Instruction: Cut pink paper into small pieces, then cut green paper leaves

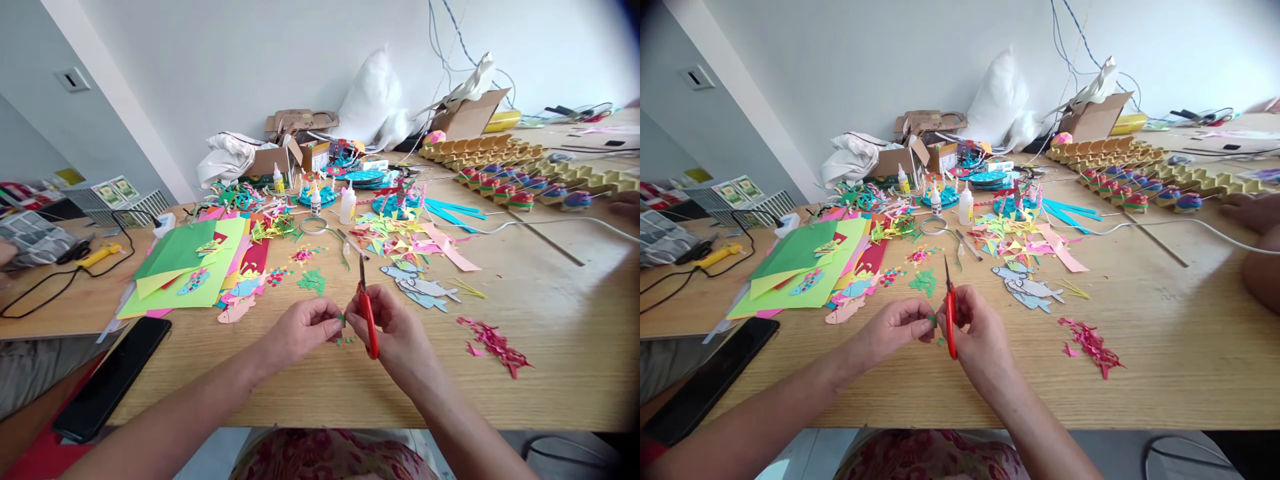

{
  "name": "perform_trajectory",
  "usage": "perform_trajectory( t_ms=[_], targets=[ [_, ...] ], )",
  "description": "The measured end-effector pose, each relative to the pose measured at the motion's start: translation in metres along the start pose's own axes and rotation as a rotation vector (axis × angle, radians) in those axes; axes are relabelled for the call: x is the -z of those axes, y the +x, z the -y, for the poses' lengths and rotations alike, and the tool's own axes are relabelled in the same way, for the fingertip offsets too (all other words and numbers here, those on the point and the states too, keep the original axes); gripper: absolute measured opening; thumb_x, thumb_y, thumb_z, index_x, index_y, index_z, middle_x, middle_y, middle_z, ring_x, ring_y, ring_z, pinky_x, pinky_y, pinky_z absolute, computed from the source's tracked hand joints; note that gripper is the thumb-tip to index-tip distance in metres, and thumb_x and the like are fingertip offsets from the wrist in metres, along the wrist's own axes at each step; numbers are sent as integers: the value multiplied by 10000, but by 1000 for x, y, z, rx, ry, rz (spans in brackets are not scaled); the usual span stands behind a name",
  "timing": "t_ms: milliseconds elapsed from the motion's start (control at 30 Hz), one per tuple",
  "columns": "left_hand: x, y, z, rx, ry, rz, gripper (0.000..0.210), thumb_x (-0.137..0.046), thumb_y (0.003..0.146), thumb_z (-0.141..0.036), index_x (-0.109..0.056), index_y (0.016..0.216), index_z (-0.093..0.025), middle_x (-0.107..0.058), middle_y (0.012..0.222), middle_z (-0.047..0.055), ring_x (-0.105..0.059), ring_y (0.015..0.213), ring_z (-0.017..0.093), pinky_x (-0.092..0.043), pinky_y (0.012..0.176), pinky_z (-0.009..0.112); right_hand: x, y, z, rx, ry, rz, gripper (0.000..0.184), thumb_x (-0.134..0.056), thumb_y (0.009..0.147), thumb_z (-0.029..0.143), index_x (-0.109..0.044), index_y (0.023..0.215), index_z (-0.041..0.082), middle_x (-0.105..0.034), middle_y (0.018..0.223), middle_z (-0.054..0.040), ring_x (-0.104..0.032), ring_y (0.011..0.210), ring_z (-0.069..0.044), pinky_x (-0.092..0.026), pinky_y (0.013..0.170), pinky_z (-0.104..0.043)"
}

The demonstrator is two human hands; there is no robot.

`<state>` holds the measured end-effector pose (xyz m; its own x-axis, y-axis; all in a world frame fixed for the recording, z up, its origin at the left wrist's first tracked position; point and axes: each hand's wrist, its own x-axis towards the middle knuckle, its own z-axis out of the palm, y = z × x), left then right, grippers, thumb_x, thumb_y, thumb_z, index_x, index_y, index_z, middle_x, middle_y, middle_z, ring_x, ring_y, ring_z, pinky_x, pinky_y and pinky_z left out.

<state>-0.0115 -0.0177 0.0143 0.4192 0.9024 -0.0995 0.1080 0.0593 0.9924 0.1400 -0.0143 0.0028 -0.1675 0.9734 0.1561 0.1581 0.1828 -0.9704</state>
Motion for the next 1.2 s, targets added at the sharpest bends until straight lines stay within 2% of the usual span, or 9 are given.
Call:
perform_trajectory(
  t_ms=[133,267,433,767,1200],
  targets=[
    [0,0,-4,-24,-4,-79,165,-546,744,-281,-522,669,-136,-487,618,-14,-478,609,86,-402,605,212,3,-6,3,33,-135,52,134,-515,751,304,-437,751,196,-505,656,15,-462,568,-107,-384,498,-208],
    [4,-3,-10,-21,-34,-136,168,-561,730,-296,-529,690,-136,-509,633,-8,-495,621,95,-414,621,224,9,-16,2,97,-336,146,183,-417,811,323,-434,679,198,-462,572,32,-438,533,-102,-355,475,-199],
    [6,-4,-14,-43,-11,-188,173,-550,744,-300,-535,687,-138,-520,620,-5,-499,628,100,-415,627,222,8,-24,-4,112,-491,202,209,-386,816,344,-455,686,196,-489,543,22,-455,495,-112,-350,453,-208],
    [5,-4,-16,-41,9,-149,125,-545,738,-249,-555,691,-133,-523,627,-3,-504,620,98,-419,618,219,6,-23,-4,132,-498,209,194,-393,814,306,-447,662,197,-488,534,20,-426,480,-104,-350,466,-210],
    [7,-2,-16,-13,55,-86,84,-518,723,-199,-537,684,-127,-494,628,-12,-480,605,90,-409,611,218,7,-25,-10,121,-565,208,223,-381,824,336,-461,668,197,-446,505,40,-398,449,-99,-305,438,-201]
  ],
)
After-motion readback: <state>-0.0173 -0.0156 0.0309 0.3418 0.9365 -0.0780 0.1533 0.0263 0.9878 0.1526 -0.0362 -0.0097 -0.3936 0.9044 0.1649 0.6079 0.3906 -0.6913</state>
